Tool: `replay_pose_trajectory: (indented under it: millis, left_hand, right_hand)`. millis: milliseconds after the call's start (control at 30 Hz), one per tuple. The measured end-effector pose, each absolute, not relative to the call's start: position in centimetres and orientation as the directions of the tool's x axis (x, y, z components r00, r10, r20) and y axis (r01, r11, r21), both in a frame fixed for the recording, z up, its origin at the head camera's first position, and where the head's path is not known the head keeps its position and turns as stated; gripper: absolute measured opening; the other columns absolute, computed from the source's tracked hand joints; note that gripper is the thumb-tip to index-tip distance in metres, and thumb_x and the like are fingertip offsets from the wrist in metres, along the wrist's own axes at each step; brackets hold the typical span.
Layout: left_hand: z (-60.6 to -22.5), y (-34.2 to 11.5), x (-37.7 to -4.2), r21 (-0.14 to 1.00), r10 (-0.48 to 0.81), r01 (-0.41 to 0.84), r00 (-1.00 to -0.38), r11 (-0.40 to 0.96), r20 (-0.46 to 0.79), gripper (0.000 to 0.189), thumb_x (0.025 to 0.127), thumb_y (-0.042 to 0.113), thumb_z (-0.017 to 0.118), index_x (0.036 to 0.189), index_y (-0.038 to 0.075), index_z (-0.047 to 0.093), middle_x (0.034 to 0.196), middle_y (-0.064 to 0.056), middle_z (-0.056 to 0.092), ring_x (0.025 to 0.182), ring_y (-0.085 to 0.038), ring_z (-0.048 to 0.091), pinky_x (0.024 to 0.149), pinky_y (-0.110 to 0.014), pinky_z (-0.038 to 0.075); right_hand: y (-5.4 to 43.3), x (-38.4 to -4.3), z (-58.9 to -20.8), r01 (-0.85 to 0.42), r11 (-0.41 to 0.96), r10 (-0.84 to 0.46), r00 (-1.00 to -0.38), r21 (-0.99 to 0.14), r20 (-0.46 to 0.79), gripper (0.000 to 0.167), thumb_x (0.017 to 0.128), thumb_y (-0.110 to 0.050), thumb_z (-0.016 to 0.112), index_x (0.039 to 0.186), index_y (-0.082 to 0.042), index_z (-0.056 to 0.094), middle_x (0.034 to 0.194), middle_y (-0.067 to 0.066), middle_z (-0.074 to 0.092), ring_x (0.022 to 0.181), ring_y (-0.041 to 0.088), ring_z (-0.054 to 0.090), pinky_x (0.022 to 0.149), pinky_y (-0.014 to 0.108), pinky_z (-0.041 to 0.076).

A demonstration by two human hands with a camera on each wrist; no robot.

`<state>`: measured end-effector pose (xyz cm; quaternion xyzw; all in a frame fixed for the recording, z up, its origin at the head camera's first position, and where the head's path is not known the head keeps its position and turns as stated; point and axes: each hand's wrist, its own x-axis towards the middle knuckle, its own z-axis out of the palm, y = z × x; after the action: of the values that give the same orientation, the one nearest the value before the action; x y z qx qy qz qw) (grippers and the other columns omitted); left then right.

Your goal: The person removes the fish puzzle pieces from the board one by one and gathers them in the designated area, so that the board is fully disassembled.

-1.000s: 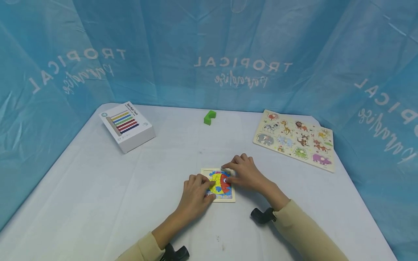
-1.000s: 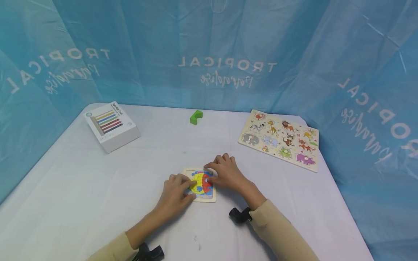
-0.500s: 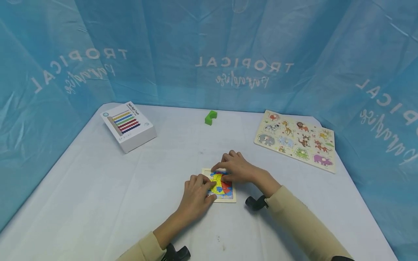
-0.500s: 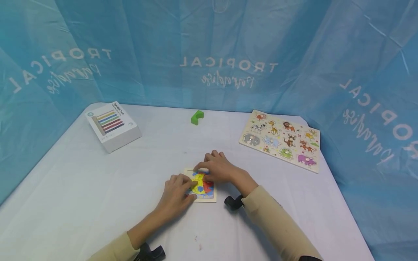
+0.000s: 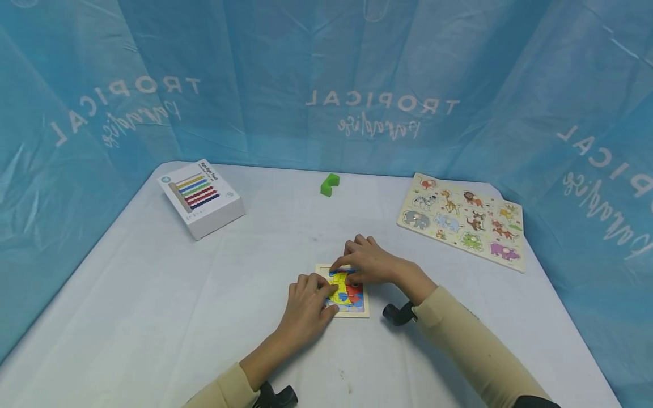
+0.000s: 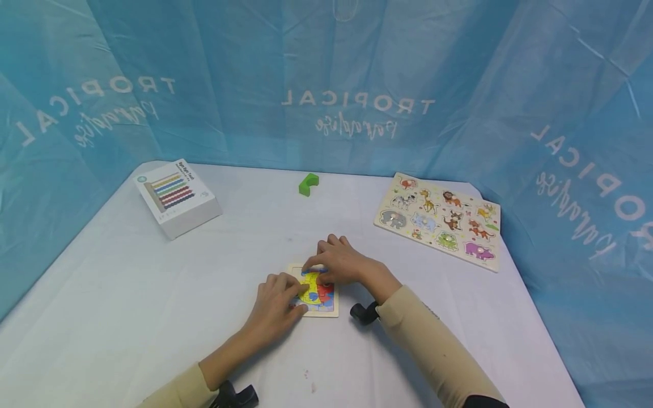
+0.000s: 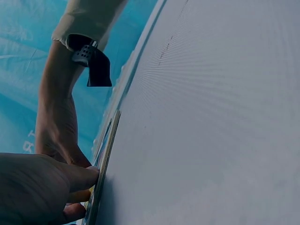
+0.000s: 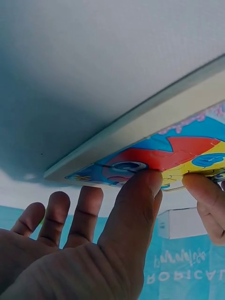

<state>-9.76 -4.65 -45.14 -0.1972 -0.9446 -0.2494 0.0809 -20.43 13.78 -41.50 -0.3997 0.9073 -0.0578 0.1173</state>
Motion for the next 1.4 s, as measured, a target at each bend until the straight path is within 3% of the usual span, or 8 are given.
replay_pose_trajectory:
  millis: [400,567,733,933,1167,1400]
  left_hand:
    - [-44.9,-4.5,-9.6,0.434,0.334,0.409,-0.911,0.803,0.241,0.036,0.081,0.025,0.072,0.114,0.012,0.068,0.11,-0.003,0.054,0.102,-0.022,0.041,0.084,-0.04,0.033]
    - [-44.8,-4.6,-9.7,0.427,0.335,0.414,-0.909,0.804,0.25,0.036,0.081,0.025,0.072,0.114,0.013,0.068,0.109,-0.003,0.054,0.101,-0.022,0.042,0.083,-0.039,0.032]
    - [-44.8,-4.6,-9.6,0.431,0.335,0.416,-0.907,0.801,0.254,0.036,0.081,0.025,0.072,0.114,0.013,0.068,0.109,-0.003,0.054,0.1,-0.021,0.042,0.083,-0.039,0.032]
    - [-44.9,-4.6,-9.6,0.428,0.33,0.412,-0.909,0.804,0.254,0.036,0.08,0.026,0.072,0.114,0.013,0.068,0.109,-0.002,0.054,0.101,-0.021,0.042,0.084,-0.039,0.032]
    - [-44.9,-4.6,-9.6,0.436,0.323,0.405,-0.913,0.804,0.25,0.036,0.08,0.026,0.072,0.114,0.013,0.069,0.109,-0.002,0.054,0.101,-0.02,0.041,0.084,-0.04,0.032]
    - [-44.9,-4.6,-9.6,0.437,0.324,0.405,-0.912,0.803,0.251,0.036,0.08,0.025,0.072,0.114,0.013,0.069,0.108,-0.002,0.054,0.1,-0.021,0.042,0.084,-0.04,0.032]
  right_hand:
    - [13.7,-20.1,-41.6,-0.708,0.683,-0.731,-0.666,-0.179,-0.152,0.034,0.083,-0.033,0.071,0.114,-0.038,0.059,0.107,-0.001,0.057,0.099,0.018,0.04,0.083,0.034,0.032]
    - [14.1,-19.9,-42.1,-0.701,0.682,-0.728,-0.677,-0.209,-0.103,0.037,0.084,-0.033,0.07,0.119,-0.037,0.059,0.103,-0.002,0.056,0.097,0.017,0.04,0.082,0.033,0.032]
    - [14.4,-19.2,-42.7,-0.635,0.738,-0.658,-0.752,-0.23,-0.035,0.046,0.082,-0.035,0.072,0.125,-0.032,0.057,0.102,-0.002,0.056,0.098,0.016,0.042,0.085,0.035,0.033]
    - [14.1,-18.0,-43.5,-0.542,0.811,-0.541,-0.838,-0.221,0.068,0.042,0.078,-0.039,0.074,0.116,-0.024,0.064,0.097,-0.001,0.057,0.091,0.017,0.04,0.079,0.036,0.031]
    - [13.6,-16.5,-44.2,-0.462,0.86,-0.43,-0.885,-0.217,0.179,0.037,0.076,-0.039,0.076,0.109,-0.023,0.068,0.095,0.0,0.057,0.088,0.019,0.04,0.076,0.036,0.029]
    - [13.3,-15.7,-44.8,-0.401,0.869,-0.351,-0.912,-0.291,0.21,0.034,0.077,-0.033,0.076,0.108,-0.022,0.069,0.091,0.001,0.056,0.086,0.02,0.041,0.075,0.037,0.031]
